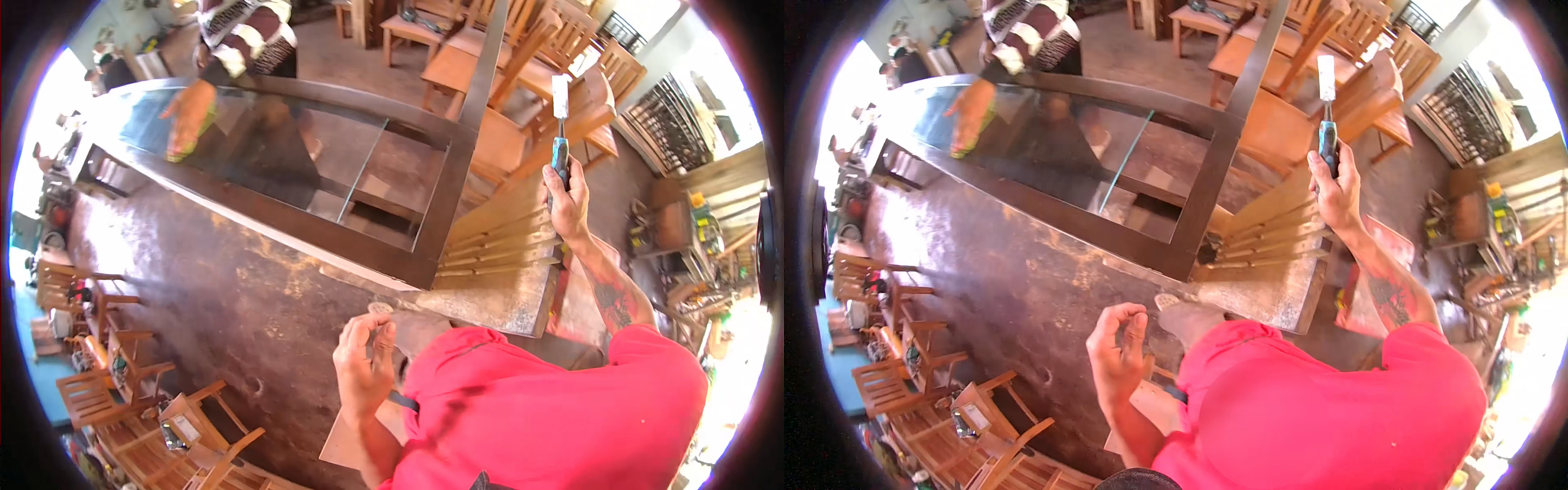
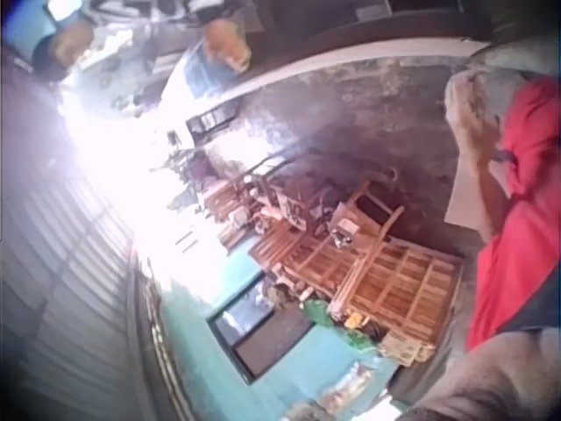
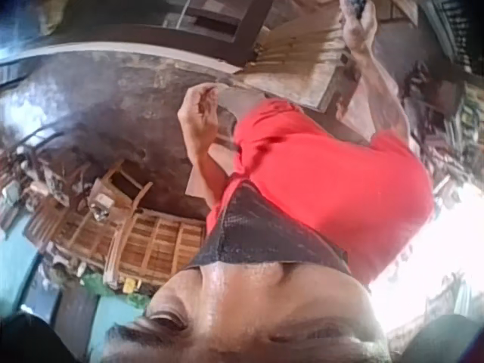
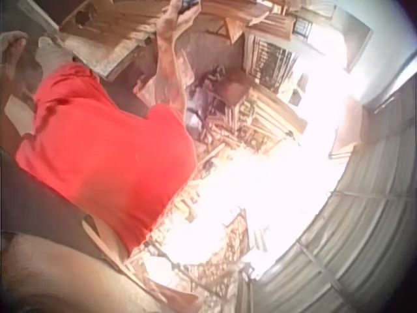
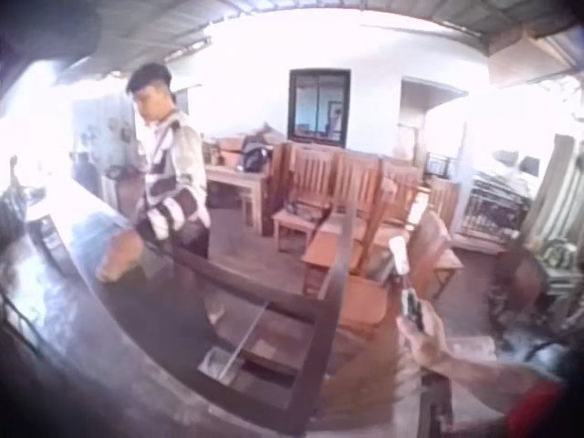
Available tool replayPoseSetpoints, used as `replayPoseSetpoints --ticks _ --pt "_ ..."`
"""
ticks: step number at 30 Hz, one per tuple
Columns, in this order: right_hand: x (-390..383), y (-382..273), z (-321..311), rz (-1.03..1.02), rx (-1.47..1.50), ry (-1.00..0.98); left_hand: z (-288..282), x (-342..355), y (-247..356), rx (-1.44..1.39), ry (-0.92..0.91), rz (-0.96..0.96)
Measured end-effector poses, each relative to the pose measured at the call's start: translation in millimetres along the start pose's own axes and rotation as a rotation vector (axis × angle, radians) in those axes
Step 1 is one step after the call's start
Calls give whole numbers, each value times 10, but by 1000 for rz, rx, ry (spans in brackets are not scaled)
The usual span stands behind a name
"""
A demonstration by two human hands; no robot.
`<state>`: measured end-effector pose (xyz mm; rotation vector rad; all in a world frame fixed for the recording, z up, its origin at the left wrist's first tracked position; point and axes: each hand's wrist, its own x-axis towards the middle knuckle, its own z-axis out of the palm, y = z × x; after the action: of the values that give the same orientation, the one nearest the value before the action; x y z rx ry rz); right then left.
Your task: The person uses a scraping tool to clean and refine the inner edges of a wooden cabinet frame, applying pressure and scraping along the corner joints. They then rotate the cabinet to work on different sides, eventually using the tool to wedge and lift a piece of glass into place within the frame.
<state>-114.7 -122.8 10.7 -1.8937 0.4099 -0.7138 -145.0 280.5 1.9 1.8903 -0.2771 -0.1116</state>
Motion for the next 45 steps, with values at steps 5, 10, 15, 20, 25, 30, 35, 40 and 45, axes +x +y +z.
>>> replayPoseSetpoints --ticks 5,10,15,20,25,30,35,40,45 --pt "-4 46 32 17 -190 45 -250 650 -105 124 -164 305" --pt "3 104 46 -105 -437 93 -467 1209 -445 234 -83 451" --pt "-30 148 -12 -87 -596 207 -1003 1875 -1139 413 206 592" --pt "22 140 -70 -94 -939 167 -1368 2358 -1634 647 54 715" --pt "-21 54 192 30 -889 170 -1311 2436 -2055 750 146 881" --pt "0 57 217 -6 -917 160 -1133 2591 -2281 612 356 1040" --pt "48 104 310 -7 -935 156 -1020 2696 -2152 466 411 1052" --pt "-31 60 65 34 -965 168 -1162 2521 -1933 413 262 866" --pt "-132 -162 700 136 -590 421 -1371 2479 -1201 330 -13 606"
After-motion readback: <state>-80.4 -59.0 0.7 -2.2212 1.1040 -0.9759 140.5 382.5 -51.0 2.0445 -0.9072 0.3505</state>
